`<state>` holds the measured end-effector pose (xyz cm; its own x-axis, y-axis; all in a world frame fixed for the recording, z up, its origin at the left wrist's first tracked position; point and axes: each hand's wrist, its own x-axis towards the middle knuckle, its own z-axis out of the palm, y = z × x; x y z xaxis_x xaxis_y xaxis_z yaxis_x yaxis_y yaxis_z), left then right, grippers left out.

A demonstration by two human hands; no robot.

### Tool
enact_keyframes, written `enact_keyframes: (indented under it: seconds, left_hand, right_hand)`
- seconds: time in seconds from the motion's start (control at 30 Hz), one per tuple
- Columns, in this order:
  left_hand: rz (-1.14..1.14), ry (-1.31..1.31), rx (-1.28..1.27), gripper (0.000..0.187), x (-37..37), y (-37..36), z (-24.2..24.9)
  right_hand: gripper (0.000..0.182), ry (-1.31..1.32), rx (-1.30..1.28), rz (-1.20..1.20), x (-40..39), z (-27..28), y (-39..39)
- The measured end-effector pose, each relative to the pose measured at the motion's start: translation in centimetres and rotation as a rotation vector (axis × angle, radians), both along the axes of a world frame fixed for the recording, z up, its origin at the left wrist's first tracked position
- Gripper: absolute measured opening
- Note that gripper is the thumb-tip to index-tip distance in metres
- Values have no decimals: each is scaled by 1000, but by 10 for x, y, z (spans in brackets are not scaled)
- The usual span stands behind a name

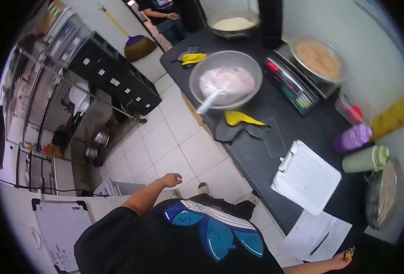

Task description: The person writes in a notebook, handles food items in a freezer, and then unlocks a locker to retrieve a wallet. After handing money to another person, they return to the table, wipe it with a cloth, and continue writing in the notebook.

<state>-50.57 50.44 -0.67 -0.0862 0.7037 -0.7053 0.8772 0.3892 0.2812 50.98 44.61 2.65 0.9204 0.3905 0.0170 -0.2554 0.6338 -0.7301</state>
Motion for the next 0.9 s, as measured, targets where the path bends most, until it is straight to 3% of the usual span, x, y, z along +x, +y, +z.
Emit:
enact_keyframes:
  seconds: [0.07,0.17,0.2,0.3,0.33,0.37,0.4,0.43,0.47,0.57,0.63,0.77,0.83,0.9]
  left_hand:
    - [73,-20,19,40,-42,-23,-13]
    - [213,-50,31,41,-115,-48,-27]
    - [195,-15,79,38,-140,-56,-31]
    - [335,41,113,37,-208,-79,-32]
    - [361,44,114,37,-227,-84,-31]
    - [382,50,119,38,-244,-89,-35]
    - [400,56,129,38,-261,-90,-40]
    - [558,-10,127,40,-276,-93,-52]
    - [700,-64,153,38,-288,-96,-70]
    - [907,-222,148,34,-308,-85,-79]
    - [1123,-364,199,31,-310,-80,-87]
    - [842,-251,81,28,-341,-64,-102]
    - [828,-167,13,28,-365,-61,-108]
    - [875,-103,-12,28,-390,-56,-88]
  right_hand:
    - [26,81,167,105,-24,-3,19]
    - [26,8,169,38,-250,90,95]
    - [23,-77,414,526,-264,87,109]
    - [31,-106,91,304,-404,145,194]
    - [32,-238,404,909,-411,140,216]
    - [33,-194,249,723,-499,180,233]
    - [34,-352,297,999,-550,201,250]
    - [35,-346,160,910,-613,222,262]
    - [33,-422,159,976,-670,239,274]
    - [26,-688,-27,1003,-828,273,304]
    - [23,-918,-135,1029,-914,273,326]
    - [27,-934,-131,1406,-1055,240,377]
    - [24,-1046,-32,1437,-1116,218,412]
    - [23,-1194,9,1451,-1173,231,440]
